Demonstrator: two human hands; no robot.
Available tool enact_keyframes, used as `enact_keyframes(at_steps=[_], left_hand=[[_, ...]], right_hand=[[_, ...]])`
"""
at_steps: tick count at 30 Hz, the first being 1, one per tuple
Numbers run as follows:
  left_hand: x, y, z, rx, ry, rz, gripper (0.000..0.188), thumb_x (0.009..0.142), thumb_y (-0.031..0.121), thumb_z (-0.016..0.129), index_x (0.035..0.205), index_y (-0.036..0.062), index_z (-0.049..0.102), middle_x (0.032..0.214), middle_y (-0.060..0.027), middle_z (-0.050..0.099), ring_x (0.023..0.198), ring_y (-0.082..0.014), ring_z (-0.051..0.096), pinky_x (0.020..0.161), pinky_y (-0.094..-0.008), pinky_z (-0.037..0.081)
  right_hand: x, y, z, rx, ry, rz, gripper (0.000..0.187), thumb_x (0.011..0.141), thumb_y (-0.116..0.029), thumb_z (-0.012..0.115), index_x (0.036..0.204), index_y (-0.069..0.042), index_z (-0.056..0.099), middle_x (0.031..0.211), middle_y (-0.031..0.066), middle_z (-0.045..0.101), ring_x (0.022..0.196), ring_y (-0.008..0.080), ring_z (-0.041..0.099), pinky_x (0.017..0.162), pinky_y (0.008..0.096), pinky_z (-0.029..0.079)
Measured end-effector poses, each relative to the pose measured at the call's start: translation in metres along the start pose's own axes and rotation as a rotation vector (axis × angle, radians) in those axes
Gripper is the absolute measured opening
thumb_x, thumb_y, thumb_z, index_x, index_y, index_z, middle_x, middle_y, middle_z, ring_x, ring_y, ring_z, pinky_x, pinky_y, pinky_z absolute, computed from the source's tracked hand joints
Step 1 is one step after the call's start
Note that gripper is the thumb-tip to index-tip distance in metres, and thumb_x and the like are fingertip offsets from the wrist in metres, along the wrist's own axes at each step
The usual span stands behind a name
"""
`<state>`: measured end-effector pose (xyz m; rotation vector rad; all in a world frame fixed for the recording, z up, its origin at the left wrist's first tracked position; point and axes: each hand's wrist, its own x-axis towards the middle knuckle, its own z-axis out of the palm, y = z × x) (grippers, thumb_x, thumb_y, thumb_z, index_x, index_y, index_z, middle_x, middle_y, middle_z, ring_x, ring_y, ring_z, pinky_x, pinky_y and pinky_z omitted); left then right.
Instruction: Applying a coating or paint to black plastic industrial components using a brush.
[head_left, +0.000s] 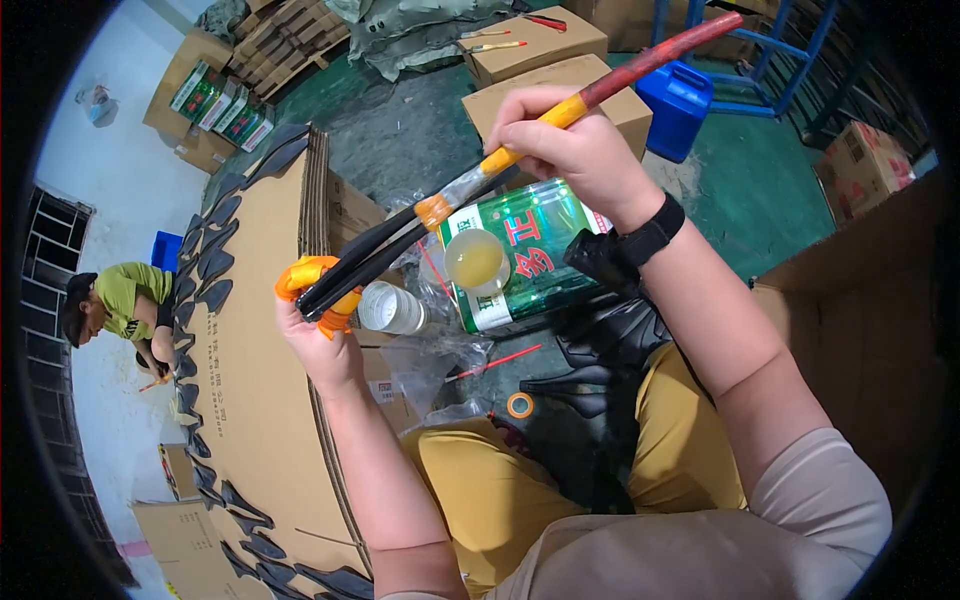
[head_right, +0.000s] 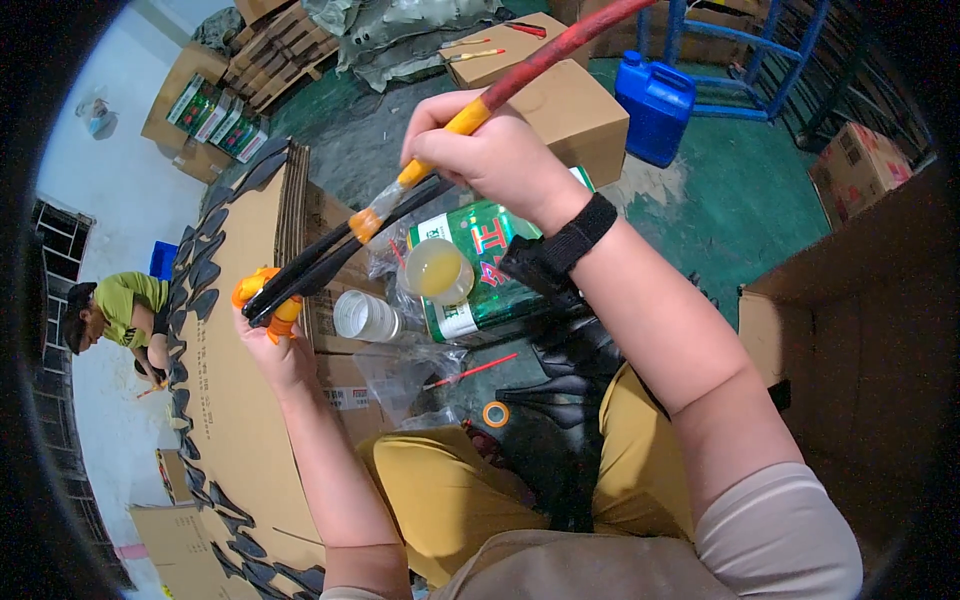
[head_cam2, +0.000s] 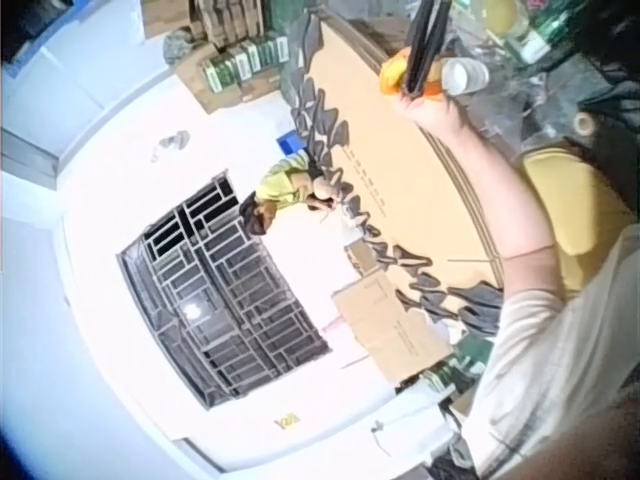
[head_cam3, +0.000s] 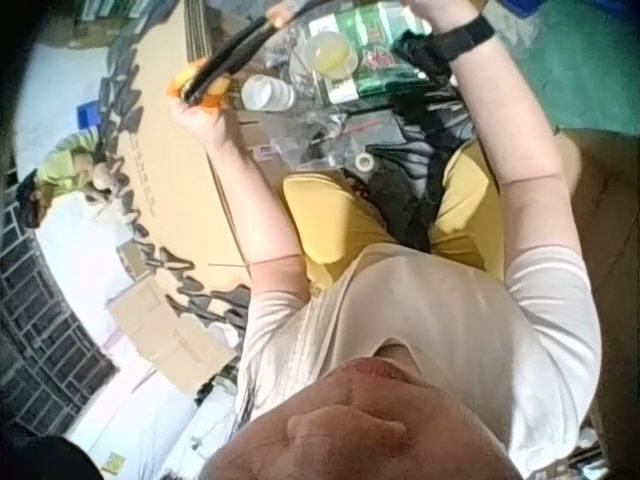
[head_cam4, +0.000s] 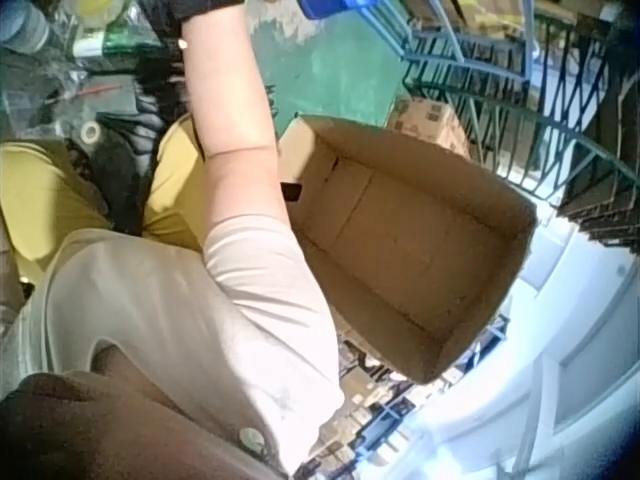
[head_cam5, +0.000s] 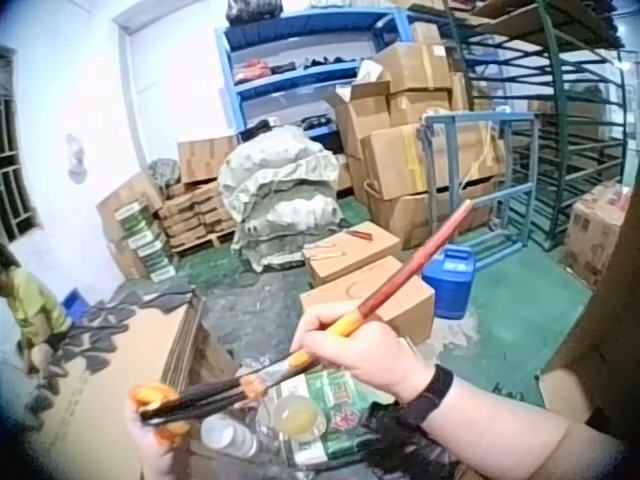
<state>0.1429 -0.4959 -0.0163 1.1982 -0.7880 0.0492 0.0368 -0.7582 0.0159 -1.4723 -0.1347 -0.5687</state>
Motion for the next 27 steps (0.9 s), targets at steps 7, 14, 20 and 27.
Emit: enact_keyframes(at_steps=[7,14,20,27], left_hand=[[-0.004,-0.002,-0.025,0.010,-0.027,-0.021,0.042,0.076,0.005,0.071,0.113,0.0021,0.050,0.108,-0.0103,0.058,0.099,-0.0206,0.057,0.091,-0.0324,0.046],[-0.004,-0.003,-0.046,0.100,0.013,-0.014,0.042,0.076,-0.001,0.066,0.115,0.0011,0.049,0.108,-0.0101,0.058,0.102,-0.0199,0.057,0.093,-0.0315,0.045],[-0.001,-0.009,-0.055,0.302,0.244,-0.089,0.036,0.078,-0.007,0.046,0.113,-0.0012,0.051,0.110,-0.0096,0.057,0.101,-0.0182,0.057,0.088,-0.0267,0.045],[0.005,-0.015,-0.043,0.254,0.395,-0.183,0.037,0.079,-0.006,0.040,0.114,-0.0020,0.051,0.104,-0.0087,0.058,0.092,-0.0138,0.058,0.076,-0.0198,0.045]], right_hand=[[0.000,0.004,-0.023,-0.237,0.122,0.009,0.015,0.076,-0.016,0.056,0.072,-0.001,0.059,0.066,-0.0001,0.057,0.065,0.0081,0.050,0.061,0.0247,0.041],[0.006,0.039,-0.022,-0.304,0.215,0.039,0.016,0.076,-0.017,0.056,0.071,-0.002,0.058,0.066,0.0026,0.057,0.066,0.0104,0.051,0.063,0.0264,0.043],[-0.005,0.105,0.011,-0.583,-0.051,0.216,0.017,0.074,-0.021,0.062,0.077,-0.004,0.063,0.073,0.0125,0.062,0.070,0.0234,0.061,0.067,0.0329,0.048],[-0.009,0.112,0.032,-0.651,-0.193,0.167,0.022,0.073,-0.021,0.067,0.080,0.000,0.063,0.078,0.0174,0.064,0.074,0.0336,0.062,0.068,0.0355,0.049]])
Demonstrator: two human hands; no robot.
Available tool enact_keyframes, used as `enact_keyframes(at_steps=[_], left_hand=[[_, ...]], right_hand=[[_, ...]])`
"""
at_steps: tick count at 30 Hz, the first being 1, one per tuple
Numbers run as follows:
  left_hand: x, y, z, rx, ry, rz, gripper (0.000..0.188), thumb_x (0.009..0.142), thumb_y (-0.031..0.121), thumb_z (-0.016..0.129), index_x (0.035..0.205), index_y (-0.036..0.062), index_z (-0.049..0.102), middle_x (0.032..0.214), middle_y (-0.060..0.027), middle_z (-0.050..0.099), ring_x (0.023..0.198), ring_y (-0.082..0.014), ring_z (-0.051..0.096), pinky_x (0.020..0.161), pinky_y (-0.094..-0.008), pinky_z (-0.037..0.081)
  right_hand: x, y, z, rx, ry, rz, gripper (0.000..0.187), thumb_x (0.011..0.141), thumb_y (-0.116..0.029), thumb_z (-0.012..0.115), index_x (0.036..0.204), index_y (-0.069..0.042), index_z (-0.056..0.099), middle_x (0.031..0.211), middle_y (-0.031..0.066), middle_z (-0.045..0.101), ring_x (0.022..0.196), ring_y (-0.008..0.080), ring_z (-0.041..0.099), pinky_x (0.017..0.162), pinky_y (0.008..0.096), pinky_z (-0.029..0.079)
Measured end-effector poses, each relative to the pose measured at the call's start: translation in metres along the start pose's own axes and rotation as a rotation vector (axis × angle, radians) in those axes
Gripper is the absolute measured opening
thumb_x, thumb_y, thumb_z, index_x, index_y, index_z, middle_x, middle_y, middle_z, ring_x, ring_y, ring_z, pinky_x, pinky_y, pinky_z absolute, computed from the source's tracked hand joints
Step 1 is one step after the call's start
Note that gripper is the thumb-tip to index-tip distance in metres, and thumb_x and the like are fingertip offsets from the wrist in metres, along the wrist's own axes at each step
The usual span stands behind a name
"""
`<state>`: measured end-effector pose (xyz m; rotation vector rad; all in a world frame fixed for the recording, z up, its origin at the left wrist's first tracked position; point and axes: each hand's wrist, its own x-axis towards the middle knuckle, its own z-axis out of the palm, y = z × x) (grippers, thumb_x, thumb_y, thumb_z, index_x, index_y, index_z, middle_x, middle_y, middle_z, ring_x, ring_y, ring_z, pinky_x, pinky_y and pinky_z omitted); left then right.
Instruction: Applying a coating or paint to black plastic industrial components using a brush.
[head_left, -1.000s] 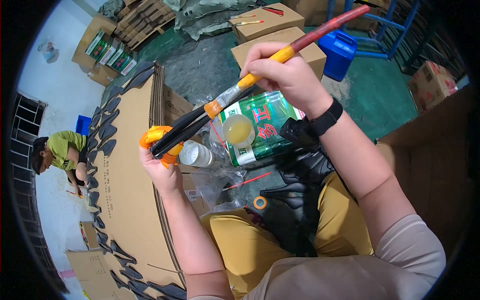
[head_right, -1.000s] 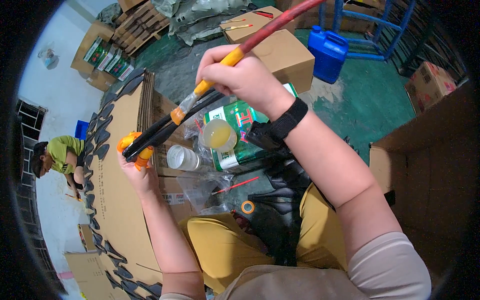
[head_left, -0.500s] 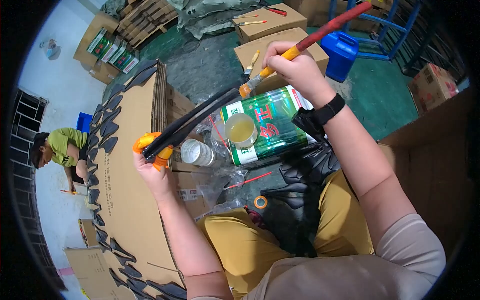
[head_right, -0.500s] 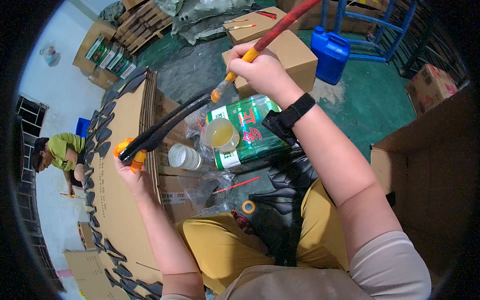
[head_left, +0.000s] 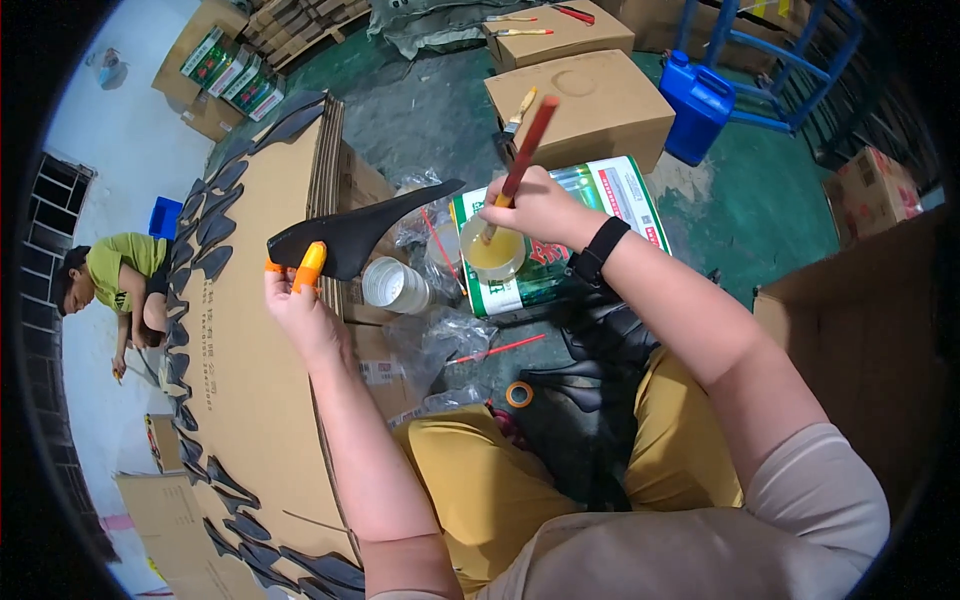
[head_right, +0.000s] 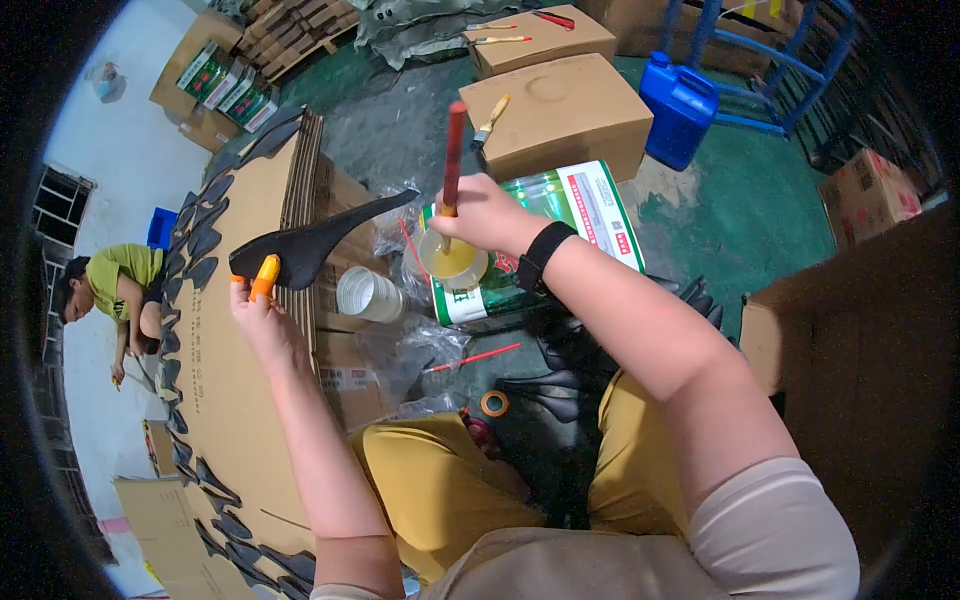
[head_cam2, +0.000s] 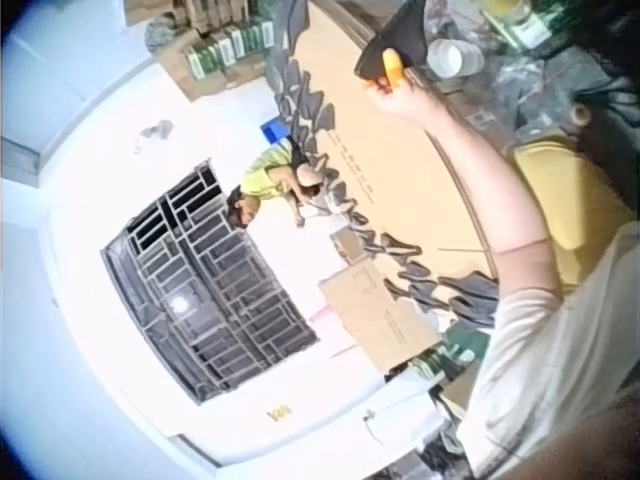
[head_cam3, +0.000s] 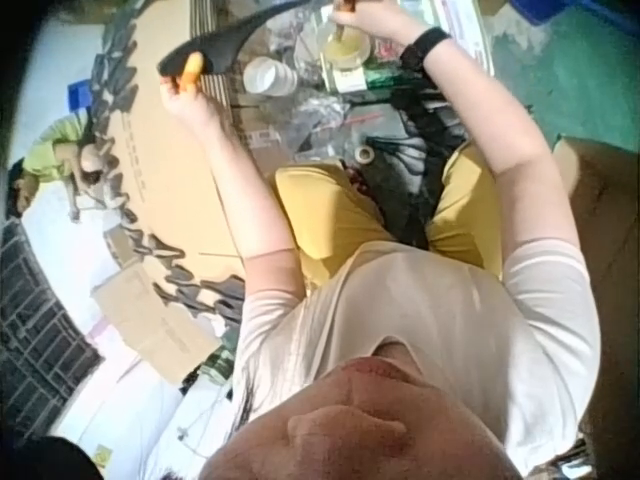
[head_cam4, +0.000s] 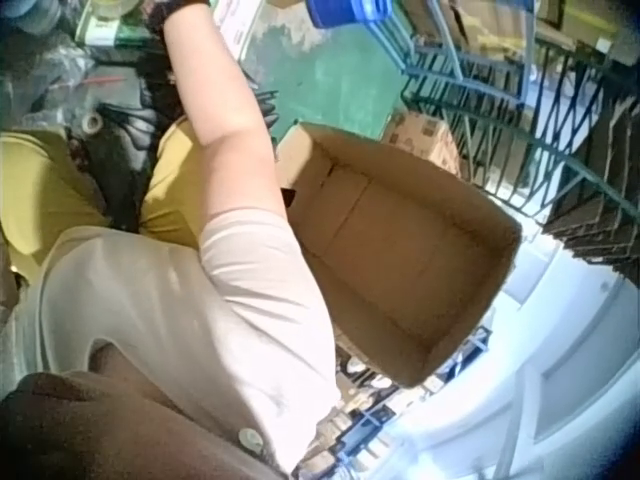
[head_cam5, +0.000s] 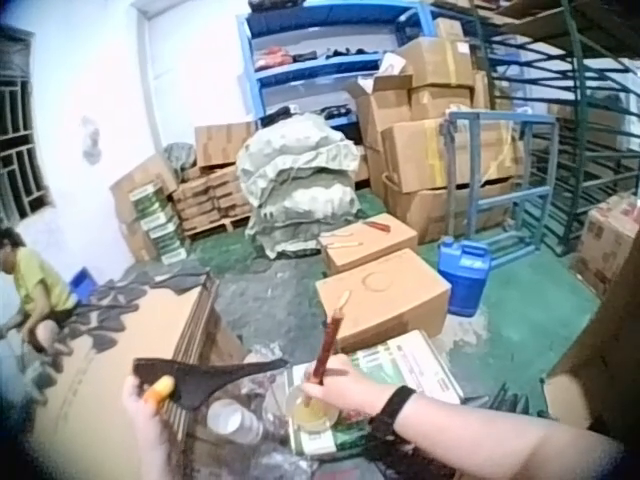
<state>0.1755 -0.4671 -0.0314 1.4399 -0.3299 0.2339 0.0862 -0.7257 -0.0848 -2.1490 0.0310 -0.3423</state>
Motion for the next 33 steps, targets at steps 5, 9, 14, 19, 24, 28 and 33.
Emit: enact_keyframes(at_steps=[5,9,14,19,24,28,33], left_hand=[[0.004,-0.005,0.004,-0.025,0.065,-0.092,0.035,0.081,-0.005,0.039,0.114,-0.0016,0.050,0.099,-0.0071,0.059,0.066,-0.0043,0.051,0.059,-0.0130,0.041],[0.004,-0.007,0.003,-0.081,0.077,-0.160,0.032,0.080,-0.006,0.045,0.111,-0.0043,0.053,0.102,-0.0098,0.059,0.091,-0.0146,0.058,0.082,-0.0247,0.044],[0.001,-0.007,0.020,-0.080,0.054,-0.217,0.031,0.084,0.000,0.040,0.113,0.0006,0.050,0.093,-0.0058,0.059,0.055,-0.0014,0.044,0.047,-0.0111,0.035],[-0.006,-0.006,0.034,-0.085,-0.020,-0.285,0.024,0.085,0.003,0.042,0.107,0.0020,0.052,0.086,-0.0032,0.058,0.057,-0.0015,0.046,0.047,-0.0120,0.037],[-0.008,-0.007,0.028,-0.256,-0.024,-0.380,0.018,0.089,0.006,0.044,0.105,0.0023,0.053,0.084,-0.0014,0.057,0.058,-0.0020,0.047,0.050,-0.0135,0.039],[-0.001,-0.012,0.018,-0.319,-0.009,-0.389,0.015,0.091,0.008,0.045,0.103,0.0030,0.054,0.082,-0.0001,0.056,0.059,-0.0024,0.049,0.052,-0.0146,0.041],[-0.010,0.005,0.040,-0.202,0.008,-0.392,0.016,0.088,0.005,0.047,0.103,0.0019,0.053,0.081,-0.0004,0.056,0.059,-0.0028,0.047,0.055,-0.0165,0.041]], right_hand=[[-0.006,0.020,0.001,0.048,0.033,0.003,0.019,0.072,-0.017,0.065,0.077,0.000,0.063,0.074,0.0177,0.064,0.071,0.0317,0.062,0.067,0.0352,0.049],[-0.003,0.005,-0.027,0.150,0.103,0.071,0.017,0.071,-0.015,0.059,0.070,0.001,0.062,0.067,0.0113,0.062,0.064,0.0212,0.061,0.065,0.0311,0.049],[-0.014,-0.050,-0.070,0.544,0.237,0.063,0.018,0.080,-0.017,0.057,0.072,-0.003,0.063,0.064,0.0004,0.059,0.057,0.0078,0.052,0.053,0.0233,0.041],[-0.013,-0.069,-0.047,0.587,0.274,-0.095,0.018,0.082,-0.019,0.060,0.075,-0.002,0.064,0.065,0.0005,0.059,0.056,0.0076,0.050,0.051,0.0230,0.040],[-0.018,-0.063,-0.043,0.245,0.245,-0.289,0.017,0.081,-0.015,0.058,0.075,0.001,0.061,0.065,0.0050,0.058,0.062,0.0129,0.054,0.057,0.0273,0.043],[-0.022,-0.045,-0.062,0.138,0.308,-0.199,0.017,0.078,-0.015,0.057,0.071,0.000,0.060,0.059,0.0060,0.056,0.055,0.0128,0.053,0.051,0.0276,0.040],[-0.019,-0.068,-0.047,0.302,0.362,-0.264,0.017,0.080,-0.017,0.058,0.073,-0.001,0.061,0.062,0.0048,0.058,0.056,0.0128,0.054,0.053,0.0268,0.042]])
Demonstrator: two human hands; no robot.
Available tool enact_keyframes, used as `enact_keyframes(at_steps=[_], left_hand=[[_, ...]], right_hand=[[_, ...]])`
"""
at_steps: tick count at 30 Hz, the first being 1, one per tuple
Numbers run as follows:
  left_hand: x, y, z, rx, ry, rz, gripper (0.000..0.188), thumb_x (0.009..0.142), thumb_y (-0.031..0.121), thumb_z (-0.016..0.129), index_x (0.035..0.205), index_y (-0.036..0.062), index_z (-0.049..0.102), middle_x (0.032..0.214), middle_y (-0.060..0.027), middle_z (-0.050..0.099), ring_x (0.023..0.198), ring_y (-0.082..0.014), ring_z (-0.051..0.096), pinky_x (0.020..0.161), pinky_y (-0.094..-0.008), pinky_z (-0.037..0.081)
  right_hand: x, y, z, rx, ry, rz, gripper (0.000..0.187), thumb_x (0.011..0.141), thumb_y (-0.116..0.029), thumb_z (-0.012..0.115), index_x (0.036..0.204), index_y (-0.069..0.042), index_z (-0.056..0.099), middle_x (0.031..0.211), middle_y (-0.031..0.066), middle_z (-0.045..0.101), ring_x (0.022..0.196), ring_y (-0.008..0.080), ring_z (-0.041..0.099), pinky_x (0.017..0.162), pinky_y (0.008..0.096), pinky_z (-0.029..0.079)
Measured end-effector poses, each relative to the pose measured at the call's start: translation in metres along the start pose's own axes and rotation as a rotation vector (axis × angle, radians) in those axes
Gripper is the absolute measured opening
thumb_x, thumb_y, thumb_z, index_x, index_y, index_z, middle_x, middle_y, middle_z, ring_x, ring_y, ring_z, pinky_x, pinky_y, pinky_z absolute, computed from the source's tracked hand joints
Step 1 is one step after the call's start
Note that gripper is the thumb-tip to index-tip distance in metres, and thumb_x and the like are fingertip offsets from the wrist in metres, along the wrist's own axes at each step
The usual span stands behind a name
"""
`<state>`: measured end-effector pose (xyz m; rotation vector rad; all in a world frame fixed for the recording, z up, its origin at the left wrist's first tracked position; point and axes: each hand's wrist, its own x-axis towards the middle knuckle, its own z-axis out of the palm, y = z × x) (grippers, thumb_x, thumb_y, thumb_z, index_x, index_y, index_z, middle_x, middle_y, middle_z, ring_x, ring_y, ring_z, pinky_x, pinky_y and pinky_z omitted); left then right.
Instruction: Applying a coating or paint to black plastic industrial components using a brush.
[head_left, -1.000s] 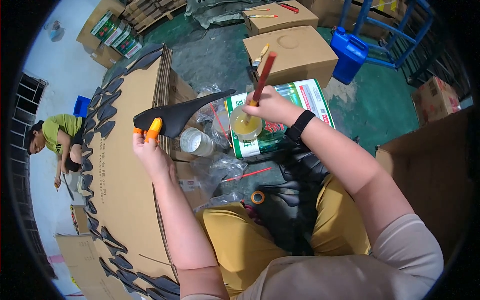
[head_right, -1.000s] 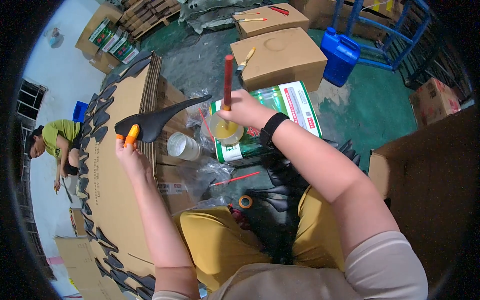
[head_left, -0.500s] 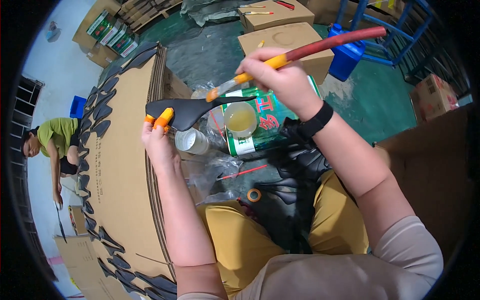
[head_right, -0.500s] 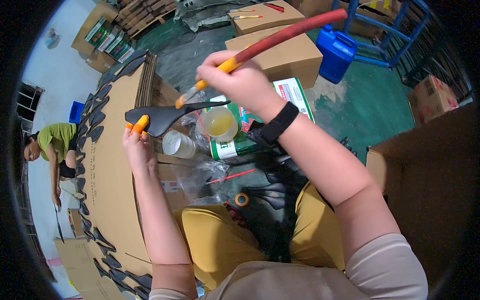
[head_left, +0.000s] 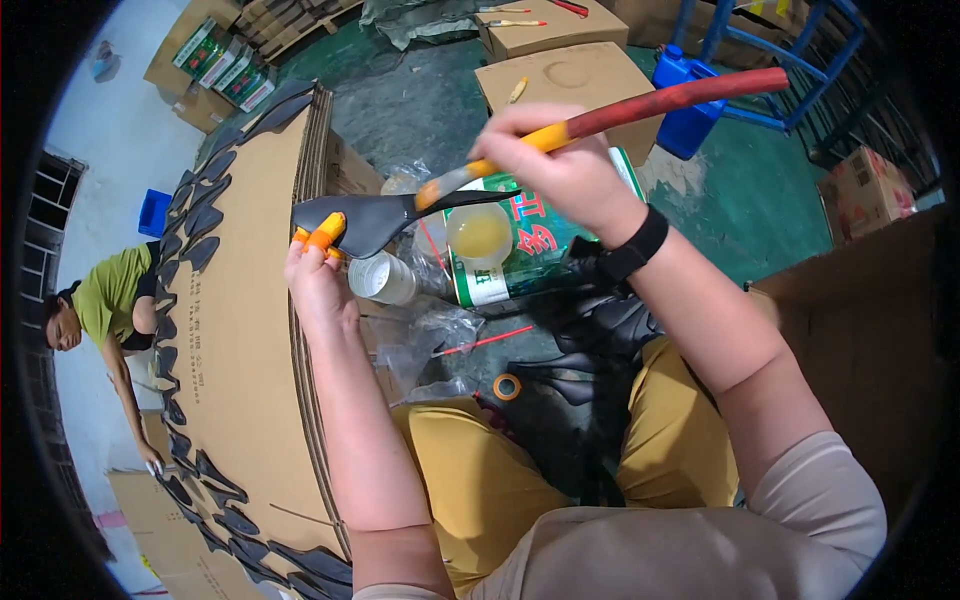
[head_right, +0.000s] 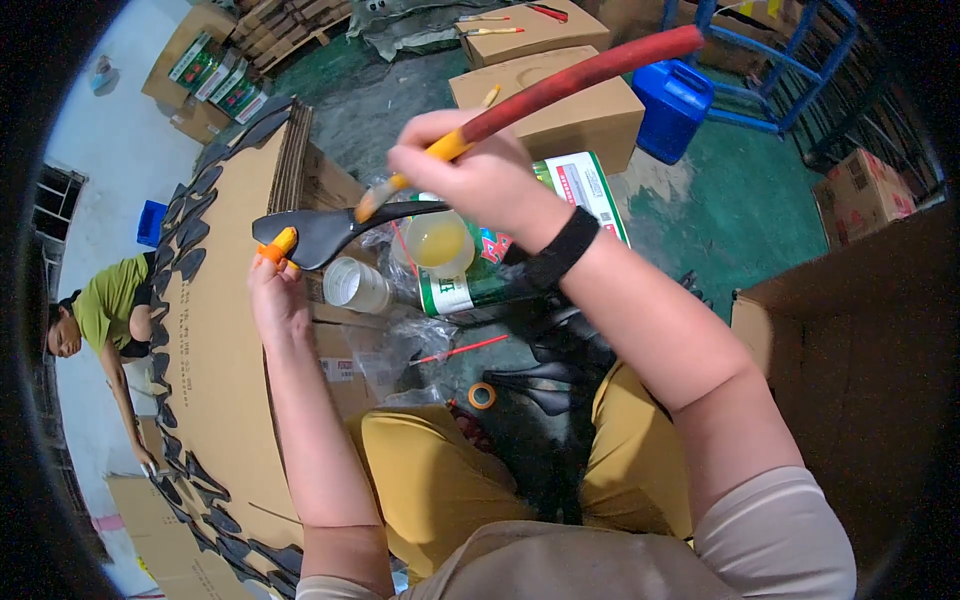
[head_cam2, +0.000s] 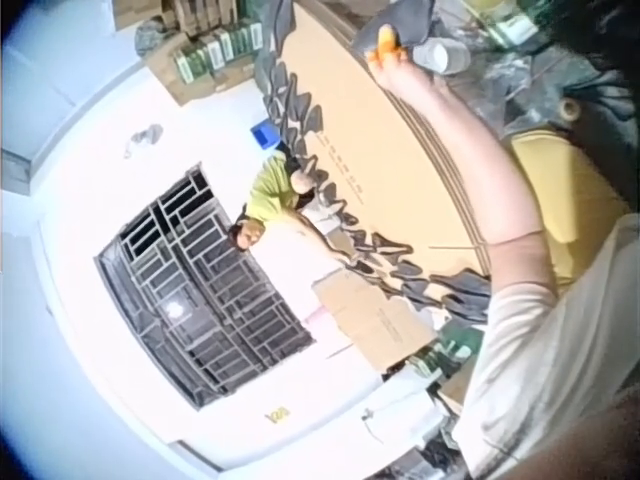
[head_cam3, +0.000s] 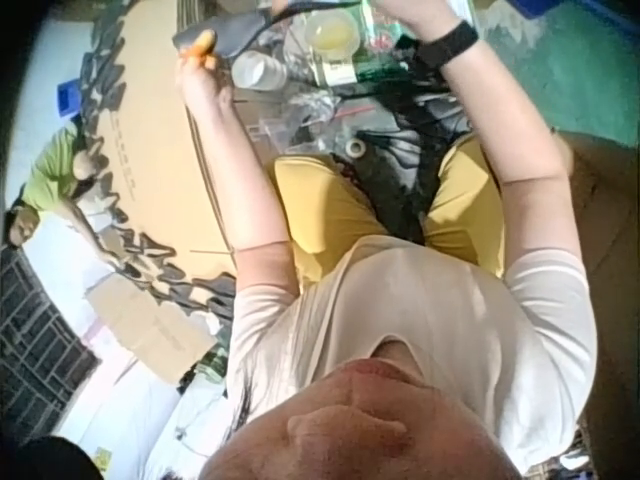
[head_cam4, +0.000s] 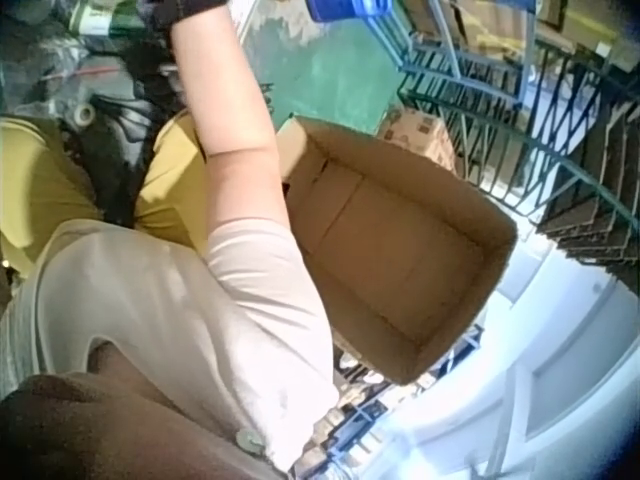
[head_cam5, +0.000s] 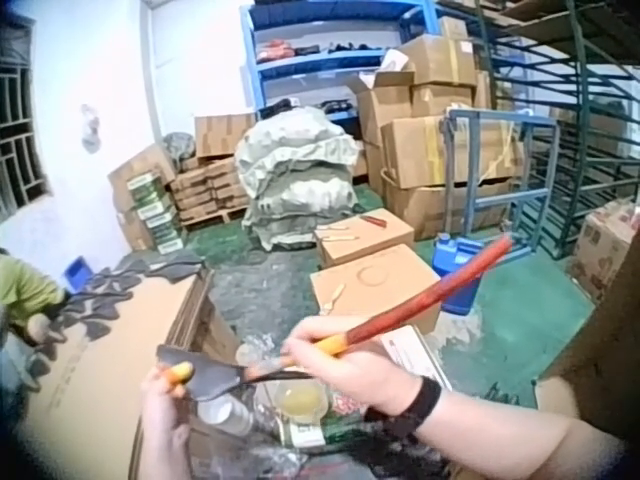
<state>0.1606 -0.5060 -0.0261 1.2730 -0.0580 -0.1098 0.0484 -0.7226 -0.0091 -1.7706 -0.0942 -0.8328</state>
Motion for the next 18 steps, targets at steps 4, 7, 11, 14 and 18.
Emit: enact_keyframes(at_steps=[4,7,11,14,18], left_hand=[[-0.004,0.000,0.003,-0.040,-0.009,-0.028,0.015,0.091,0.008,0.046,0.102,0.0029,0.054,0.074,0.0027,0.054,0.057,-0.0020,0.046,0.053,-0.0155,0.039],[0.009,-0.007,-0.022,-0.130,-0.023,-0.054,0.016,0.089,0.008,0.046,0.102,0.0025,0.055,0.074,0.0031,0.054,0.056,-0.0021,0.046,0.052,-0.0151,0.039],[0.013,-0.006,-0.025,-0.094,-0.086,-0.023,0.017,0.089,0.008,0.047,0.103,0.0022,0.055,0.078,0.0013,0.056,0.058,-0.0025,0.047,0.053,-0.0153,0.040],[0.008,-0.005,-0.017,-0.056,-0.069,-0.014,0.017,0.084,0.000,0.050,0.100,0.0020,0.055,0.084,-0.0013,0.059,0.059,-0.0022,0.047,0.050,-0.0136,0.035],[0.004,-0.008,-0.011,0.013,-0.122,0.003,0.021,0.089,0.007,0.047,0.108,0.0011,0.054,0.092,-0.0034,0.060,0.063,-0.0041,0.051,0.054,-0.0135,0.042]], right_hand=[[-0.003,-0.004,0.017,0.104,-0.169,0.027,0.019,0.080,-0.018,0.058,0.073,-0.001,0.060,0.062,0.0052,0.057,0.059,0.0148,0.055,0.056,0.0281,0.043],[-0.003,0.007,-0.001,-0.117,-0.122,-0.013,0.016,0.077,-0.013,0.055,0.069,0.000,0.055,0.061,0.0067,0.055,0.056,0.0158,0.054,0.053,0.0289,0.041],[0.000,0.003,-0.023,-0.185,-0.094,0.101,0.015,0.078,-0.014,0.055,0.072,-0.001,0.060,0.061,0.0052,0.055,0.059,0.0121,0.053,0.054,0.0272,0.041],[0.000,-0.010,-0.008,0.009,-0.043,0.105,0.016,0.080,-0.015,0.057,0.075,-0.001,0.062,0.064,0.0046,0.057,0.061,0.0113,0.054,0.055,0.0265,0.042],[-0.002,-0.014,0.010,0.124,-0.126,0.104,0.018,0.080,-0.018,0.060,0.076,-0.001,0.062,0.065,0.0047,0.059,0.061,0.0128,0.055,0.056,0.0274,0.042]])
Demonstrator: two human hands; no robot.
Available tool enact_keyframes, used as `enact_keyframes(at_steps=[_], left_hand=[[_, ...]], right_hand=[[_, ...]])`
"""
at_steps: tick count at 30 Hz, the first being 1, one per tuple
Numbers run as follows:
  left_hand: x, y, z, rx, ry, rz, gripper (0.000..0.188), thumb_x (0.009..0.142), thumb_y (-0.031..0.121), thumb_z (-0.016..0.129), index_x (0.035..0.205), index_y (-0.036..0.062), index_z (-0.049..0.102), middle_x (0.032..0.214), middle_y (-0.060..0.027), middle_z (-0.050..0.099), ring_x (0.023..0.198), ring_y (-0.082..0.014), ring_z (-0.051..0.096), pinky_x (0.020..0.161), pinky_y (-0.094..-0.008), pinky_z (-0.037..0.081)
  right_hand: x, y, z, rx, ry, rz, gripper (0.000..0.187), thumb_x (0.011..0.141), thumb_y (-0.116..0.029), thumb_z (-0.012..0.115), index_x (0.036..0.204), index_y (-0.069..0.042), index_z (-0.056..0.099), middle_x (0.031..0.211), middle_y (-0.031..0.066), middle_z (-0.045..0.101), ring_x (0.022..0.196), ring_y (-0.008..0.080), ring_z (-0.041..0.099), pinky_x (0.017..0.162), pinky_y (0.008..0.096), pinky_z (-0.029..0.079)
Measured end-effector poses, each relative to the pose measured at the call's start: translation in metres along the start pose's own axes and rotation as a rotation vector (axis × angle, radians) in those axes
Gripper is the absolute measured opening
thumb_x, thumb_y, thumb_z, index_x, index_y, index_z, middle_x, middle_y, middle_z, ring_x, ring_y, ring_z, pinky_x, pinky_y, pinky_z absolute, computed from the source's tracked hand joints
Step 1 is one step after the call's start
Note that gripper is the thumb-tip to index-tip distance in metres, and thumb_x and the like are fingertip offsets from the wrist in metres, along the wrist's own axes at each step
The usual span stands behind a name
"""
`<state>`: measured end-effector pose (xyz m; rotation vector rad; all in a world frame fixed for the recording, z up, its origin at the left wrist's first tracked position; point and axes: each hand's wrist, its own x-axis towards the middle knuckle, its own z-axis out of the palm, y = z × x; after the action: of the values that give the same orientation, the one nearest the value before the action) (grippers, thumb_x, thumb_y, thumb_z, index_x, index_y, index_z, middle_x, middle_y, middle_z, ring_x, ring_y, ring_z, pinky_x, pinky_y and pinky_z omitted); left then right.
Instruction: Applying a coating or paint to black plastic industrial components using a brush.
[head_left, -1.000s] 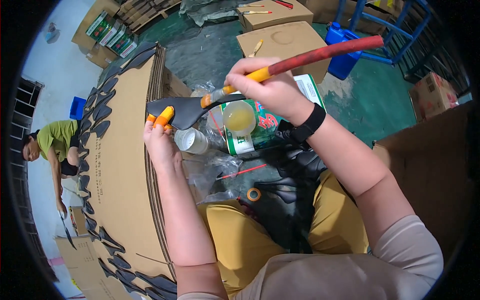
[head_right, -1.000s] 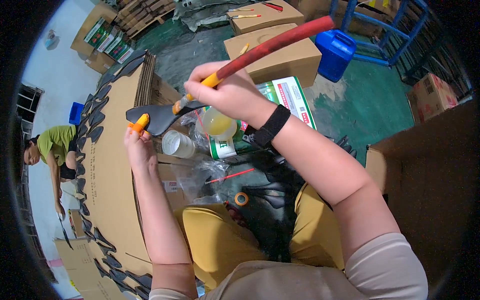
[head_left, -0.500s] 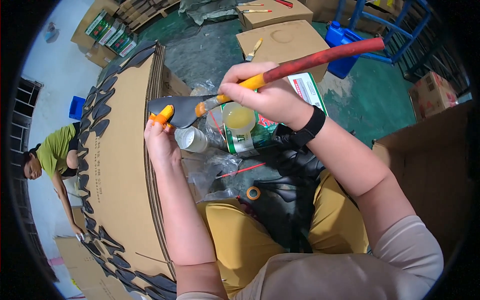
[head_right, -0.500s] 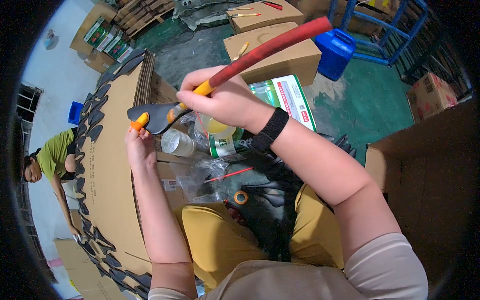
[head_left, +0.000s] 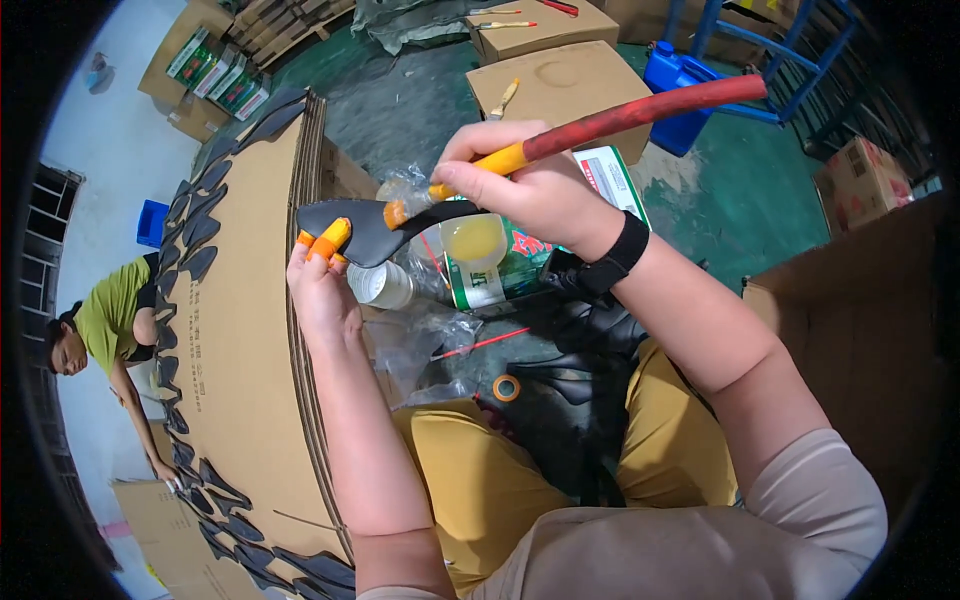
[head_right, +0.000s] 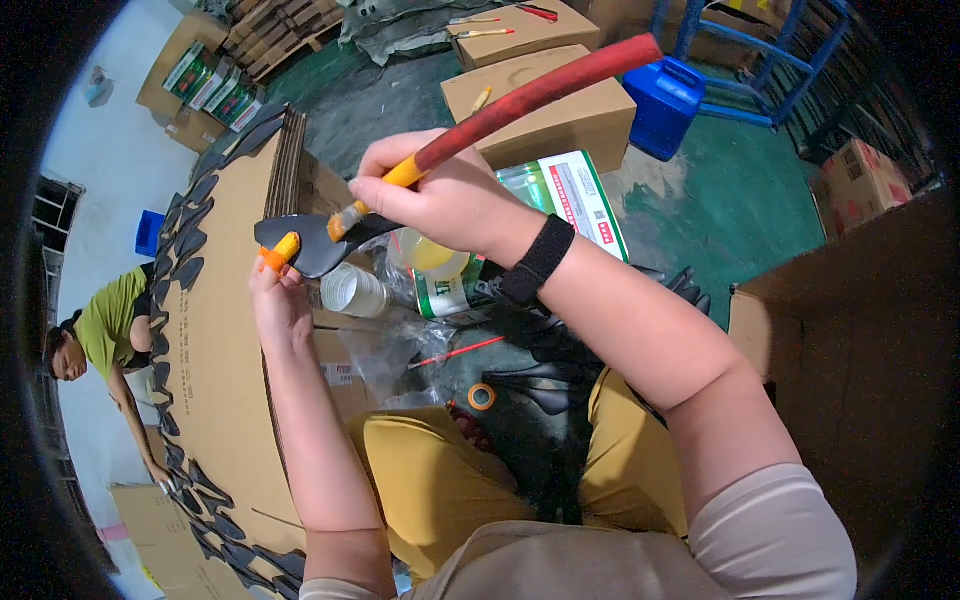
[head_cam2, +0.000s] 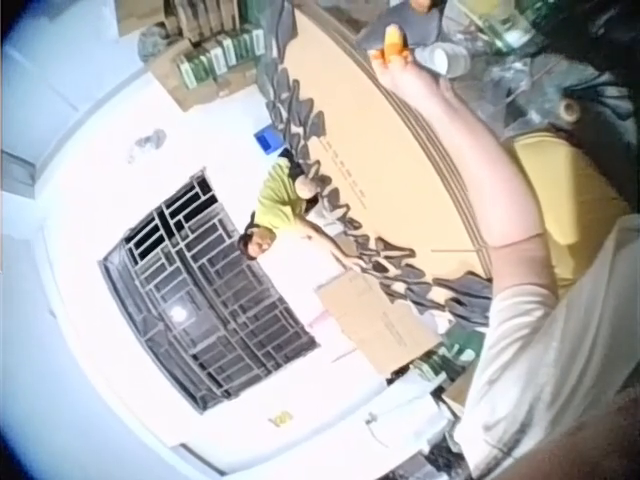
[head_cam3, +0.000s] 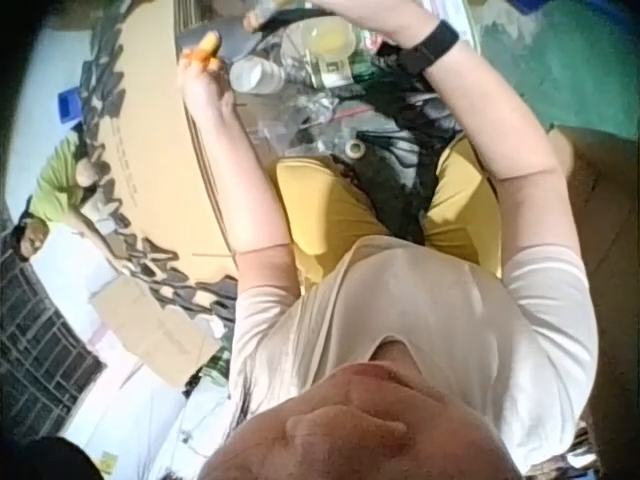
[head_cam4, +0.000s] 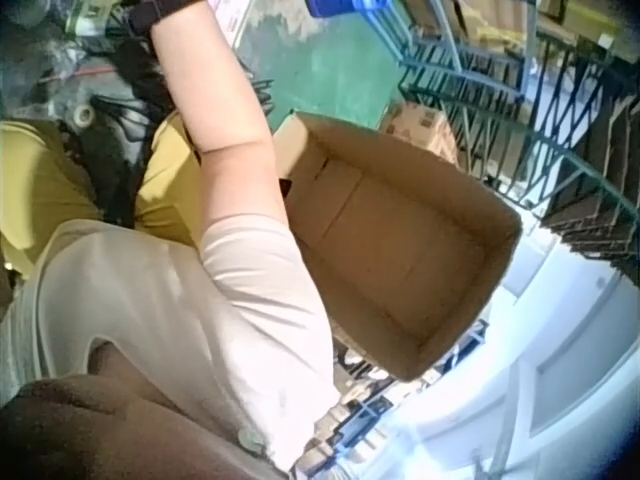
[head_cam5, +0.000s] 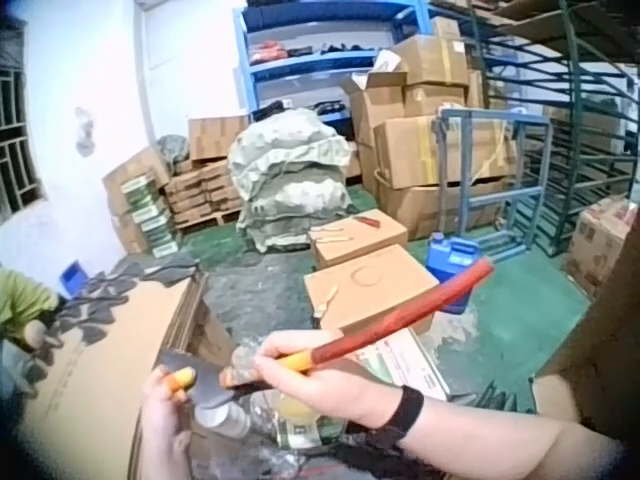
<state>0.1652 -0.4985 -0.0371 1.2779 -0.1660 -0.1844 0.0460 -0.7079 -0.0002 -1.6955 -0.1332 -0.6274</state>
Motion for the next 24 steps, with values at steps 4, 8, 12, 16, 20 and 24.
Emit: enact_keyframes(at_steps=[4,8,12,16,20,24], left_hand=[[0.003,0.003,-0.017,-0.160,-0.030,-0.022,0.021,0.090,0.008,0.047,0.110,0.0014,0.053,0.090,-0.0035,0.060,0.060,-0.0046,0.051,0.060,-0.0157,0.045],[0.006,0.008,-0.030,-0.247,0.061,-0.022,0.020,0.088,0.004,0.046,0.107,0.0014,0.052,0.095,-0.0047,0.059,0.061,-0.0021,0.048,0.056,-0.0127,0.041],[0.009,0.011,-0.052,-0.243,-0.013,0.003,0.017,0.092,0.012,0.048,0.104,0.0047,0.056,0.080,0.0013,0.057,0.056,-0.0045,0.045,0.071,-0.0214,0.046],[0.006,0.016,-0.058,-0.278,-0.131,0.139,0.028,0.089,0.005,0.047,0.117,0.0006,0.049,0.102,-0.0060,0.059,0.066,-0.0027,0.050,0.057,-0.0110,0.041],[0.004,0.022,-0.064,-0.295,-0.326,0.202,0.030,0.087,0.004,0.049,0.117,0.0004,0.049,0.107,-0.0096,0.058,0.082,-0.0073,0.058,0.055,-0.0095,0.042],[-0.006,0.024,-0.057,-0.262,-0.268,0.254,0.030,0.086,0.003,0.051,0.116,0.0007,0.049,0.108,-0.0109,0.058,0.091,-0.0140,0.059,0.066,-0.0178,0.049]], right_hand=[[-0.004,0.006,-0.019,-0.136,-0.067,-0.006,0.017,0.082,-0.015,0.058,0.078,0.001,0.063,0.068,0.0027,0.060,0.065,0.0098,0.054,0.061,0.0248,0.043],[-0.009,0.012,-0.044,-0.190,-0.013,0.014,0.016,0.079,-0.016,0.058,0.074,-0.001,0.062,0.064,0.0036,0.059,0.060,0.0112,0.055,0.056,0.0270,0.044],[-0.013,0.007,-0.063,-0.122,0.030,0.194,0.017,0.080,-0.016,0.057,0.075,0.000,0.062,0.073,0.0039,0.063,0.072,0.0118,0.060,0.068,0.0255,0.048],[-0.011,0.006,-0.078,-0.064,0.123,0.212,0.020,0.083,-0.017,0.053,0.074,-0.001,0.062,0.072,0.0034,0.062,0.064,0.0093,0.056,0.060,0.0233,0.046],[-0.007,0.001,-0.081,0.266,0.190,0.240,0.019,0.084,-0.017,0.053,0.075,-0.004,0.063,0.065,-0.0010,0.056,0.049,0.0020,0.041,0.043,0.0172,0.028],[-0.009,-0.007,-0.068,0.325,0.103,0.246,0.018,0.083,-0.017,0.054,0.077,-0.003,0.063,0.065,-0.0012,0.055,0.050,0.0029,0.042,0.044,0.0175,0.030]])
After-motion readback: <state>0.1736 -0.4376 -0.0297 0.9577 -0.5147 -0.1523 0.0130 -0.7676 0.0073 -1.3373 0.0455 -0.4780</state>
